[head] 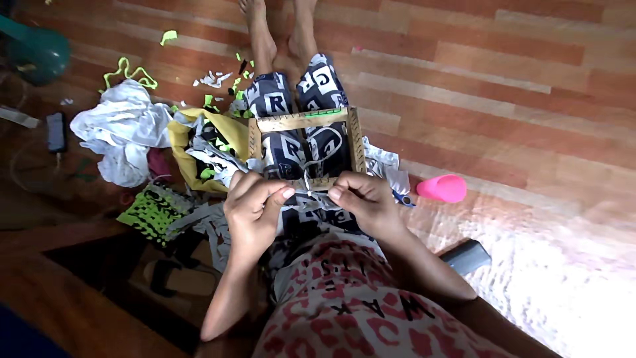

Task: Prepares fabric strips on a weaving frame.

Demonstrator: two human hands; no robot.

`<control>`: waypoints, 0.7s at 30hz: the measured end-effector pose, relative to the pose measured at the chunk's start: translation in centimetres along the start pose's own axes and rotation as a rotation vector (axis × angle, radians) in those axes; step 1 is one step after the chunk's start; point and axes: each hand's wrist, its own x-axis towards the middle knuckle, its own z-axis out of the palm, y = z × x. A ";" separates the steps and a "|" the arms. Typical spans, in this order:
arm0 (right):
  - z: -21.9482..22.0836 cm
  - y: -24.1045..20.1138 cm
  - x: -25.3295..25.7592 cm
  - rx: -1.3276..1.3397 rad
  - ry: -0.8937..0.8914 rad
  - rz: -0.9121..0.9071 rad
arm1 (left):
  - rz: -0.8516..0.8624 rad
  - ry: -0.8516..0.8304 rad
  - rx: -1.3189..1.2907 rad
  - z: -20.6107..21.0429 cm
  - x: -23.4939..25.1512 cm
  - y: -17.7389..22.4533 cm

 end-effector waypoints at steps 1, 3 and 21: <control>0.1 0.0 -0.1 0.012 0.002 0.000 | 0.000 0.006 -0.002 0.0 -0.1 0.0; 0.2 0.0 -0.4 0.028 0.014 0.000 | -0.002 0.018 -0.001 0.1 -0.2 -0.1; -0.4 1.6 -0.4 -0.111 -0.158 0.079 | -0.259 -0.442 -0.560 1.3 -0.8 -2.7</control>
